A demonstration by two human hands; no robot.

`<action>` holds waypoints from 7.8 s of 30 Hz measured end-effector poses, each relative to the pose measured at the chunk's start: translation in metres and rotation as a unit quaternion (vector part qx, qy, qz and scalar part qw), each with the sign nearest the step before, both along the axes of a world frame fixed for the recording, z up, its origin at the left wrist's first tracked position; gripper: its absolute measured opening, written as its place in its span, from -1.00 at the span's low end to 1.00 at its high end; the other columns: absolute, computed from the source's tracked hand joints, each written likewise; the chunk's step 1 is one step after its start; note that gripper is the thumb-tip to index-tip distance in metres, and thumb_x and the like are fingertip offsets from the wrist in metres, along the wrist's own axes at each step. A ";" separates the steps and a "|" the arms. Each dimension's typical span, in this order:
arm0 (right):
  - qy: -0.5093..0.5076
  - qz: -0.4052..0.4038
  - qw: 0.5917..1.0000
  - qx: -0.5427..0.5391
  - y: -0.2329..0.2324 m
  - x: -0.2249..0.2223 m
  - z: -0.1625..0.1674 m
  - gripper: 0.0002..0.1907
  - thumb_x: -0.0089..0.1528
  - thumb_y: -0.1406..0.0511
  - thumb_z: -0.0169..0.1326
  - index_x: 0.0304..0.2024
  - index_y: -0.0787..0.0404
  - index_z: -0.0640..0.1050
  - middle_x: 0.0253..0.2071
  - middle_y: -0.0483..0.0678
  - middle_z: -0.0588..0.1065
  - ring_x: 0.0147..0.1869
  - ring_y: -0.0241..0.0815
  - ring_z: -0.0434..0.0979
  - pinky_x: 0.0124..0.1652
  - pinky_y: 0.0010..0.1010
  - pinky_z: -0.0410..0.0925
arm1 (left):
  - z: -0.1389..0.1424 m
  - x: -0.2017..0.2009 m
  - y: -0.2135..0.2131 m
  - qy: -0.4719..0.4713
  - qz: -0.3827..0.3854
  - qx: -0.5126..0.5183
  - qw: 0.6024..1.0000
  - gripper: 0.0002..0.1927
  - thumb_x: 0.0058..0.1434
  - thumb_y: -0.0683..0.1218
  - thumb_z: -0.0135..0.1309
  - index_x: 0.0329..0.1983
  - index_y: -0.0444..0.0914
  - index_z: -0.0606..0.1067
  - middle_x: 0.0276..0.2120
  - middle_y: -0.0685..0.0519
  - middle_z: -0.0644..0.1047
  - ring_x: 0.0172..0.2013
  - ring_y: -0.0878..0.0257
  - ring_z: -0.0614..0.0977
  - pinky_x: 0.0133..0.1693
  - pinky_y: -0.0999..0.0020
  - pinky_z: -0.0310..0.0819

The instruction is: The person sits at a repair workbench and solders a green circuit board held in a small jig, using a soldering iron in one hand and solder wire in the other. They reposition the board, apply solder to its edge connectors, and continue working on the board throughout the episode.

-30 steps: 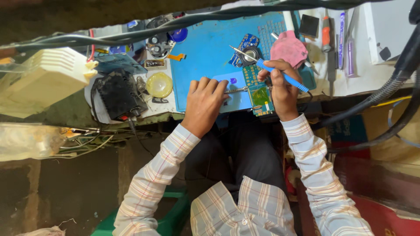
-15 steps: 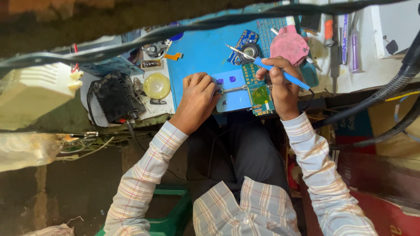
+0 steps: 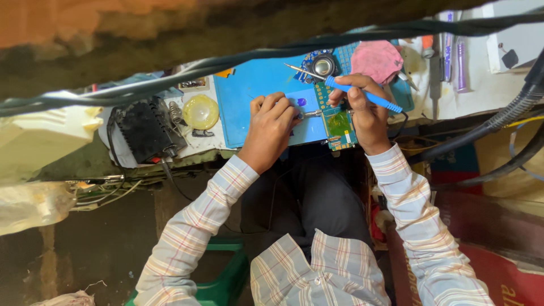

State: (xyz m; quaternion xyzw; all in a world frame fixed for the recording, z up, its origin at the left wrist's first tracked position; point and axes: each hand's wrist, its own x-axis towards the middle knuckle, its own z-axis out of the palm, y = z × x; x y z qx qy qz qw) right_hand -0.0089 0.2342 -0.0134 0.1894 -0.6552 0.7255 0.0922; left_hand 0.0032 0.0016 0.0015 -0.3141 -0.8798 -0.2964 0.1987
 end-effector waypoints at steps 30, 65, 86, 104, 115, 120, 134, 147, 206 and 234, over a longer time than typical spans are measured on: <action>0.209 0.027 0.866 0.453 -0.039 0.000 0.079 -0.78 0.22 0.39 0.27 -0.10 0.24 0.54 -0.25 -0.03 0.56 -0.12 -0.05 0.52 -0.07 -0.22 0.31 | -0.004 0.008 0.000 -0.005 0.085 0.070 0.994 -0.83 0.19 -0.06 0.28 -0.31 -0.19 0.52 -0.35 0.04 0.41 -0.22 0.07 0.46 -0.08 0.11 0.21; 0.162 0.118 0.850 0.488 -0.049 -0.006 0.088 -0.82 0.17 0.39 0.15 -0.26 0.33 0.43 -0.33 0.13 0.42 -0.16 0.18 0.44 -0.15 -0.07 0.31 | -0.008 0.007 -0.001 0.009 0.080 0.098 0.992 -0.83 0.16 -0.08 0.26 -0.32 -0.20 0.49 -0.34 0.03 0.42 -0.21 0.07 0.48 -0.07 0.12 0.22; 0.019 -0.269 0.952 0.142 0.025 0.143 0.000 -0.40 0.54 0.02 -0.05 0.38 0.37 0.35 -0.24 0.02 0.56 -0.18 -0.24 0.51 -0.11 -0.45 0.39 | -0.005 0.013 -0.009 -0.001 0.045 0.110 0.993 -0.76 0.18 -0.06 0.31 -0.15 -0.19 0.54 -0.25 0.07 0.45 -0.16 0.11 0.49 0.00 0.15 0.19; 0.069 -0.291 0.905 0.303 0.043 0.177 0.034 -0.73 0.42 0.28 0.24 -0.11 0.44 0.56 -0.20 0.13 0.57 -0.15 -0.08 0.61 -0.09 -0.43 0.47 | -0.009 0.055 0.049 -0.088 0.095 0.103 0.986 -0.12 0.10 0.30 0.31 0.36 -0.24 0.36 0.33 0.03 0.43 0.41 0.03 0.35 0.45 -0.17 -0.07; 0.036 -0.247 0.905 0.345 0.046 0.166 0.057 -0.80 0.42 0.35 0.25 -0.12 0.44 0.57 -0.20 0.14 0.60 -0.14 -0.09 0.66 -0.07 -0.43 0.49 | -0.010 0.055 0.046 -0.106 0.087 0.113 0.984 -0.13 0.12 0.26 0.31 0.39 -0.24 0.36 0.34 0.05 0.42 0.40 0.03 0.36 0.45 -0.15 -0.05; 0.042 -0.236 0.916 0.322 0.045 0.166 0.056 -0.80 0.41 0.36 0.25 -0.11 0.44 0.57 -0.21 0.13 0.59 -0.16 -0.10 0.65 -0.08 -0.44 0.49 | -0.011 0.055 0.045 -0.103 0.085 0.112 0.985 -0.11 0.10 0.25 0.33 0.39 -0.27 0.35 0.35 0.03 0.41 0.41 0.02 0.35 0.45 -0.14 -0.05; 0.054 -0.227 0.909 0.346 0.043 0.166 0.059 -0.85 0.37 0.41 0.26 -0.08 0.40 0.57 -0.19 0.12 0.59 -0.14 -0.11 0.63 -0.08 -0.42 0.48 | -0.010 0.056 0.045 -0.108 0.086 0.112 0.984 -0.11 0.09 0.23 0.34 0.38 -0.28 0.36 0.34 0.04 0.43 0.40 0.03 0.36 0.45 -0.13 -0.04; 0.043 -0.167 0.906 0.388 0.039 0.161 0.076 -0.82 0.27 0.46 0.25 -0.08 0.35 0.60 -0.10 0.09 0.56 -0.04 -0.06 0.62 -0.03 -0.37 0.48 | -0.012 0.056 0.046 -0.099 0.092 0.100 0.986 -0.11 0.07 0.23 0.35 0.38 -0.27 0.37 0.34 0.05 0.43 0.38 0.02 0.37 0.43 -0.14 -0.02; 0.104 -0.170 0.954 0.224 0.014 0.098 -0.036 -0.34 0.24 0.39 0.35 0.28 0.23 0.28 0.33 0.25 0.43 0.41 0.07 0.45 0.41 -0.16 0.32 | -0.009 -0.040 0.076 -0.054 0.098 0.139 0.984 -0.84 0.21 -0.01 0.26 -0.20 -0.14 0.61 -0.23 0.08 0.50 -0.13 0.05 0.47 -0.11 0.09 0.21; 0.038 -0.159 0.942 0.294 0.012 0.092 0.029 -0.38 0.19 0.56 0.36 0.24 0.37 0.40 0.25 0.17 0.45 0.32 0.04 0.57 0.24 -0.21 0.46 | -0.018 -0.050 0.058 -0.182 0.007 0.230 0.956 -0.87 0.29 -0.15 0.19 -0.14 -0.22 0.50 -0.20 -0.03 0.47 -0.11 -0.01 0.49 -0.05 0.12 0.33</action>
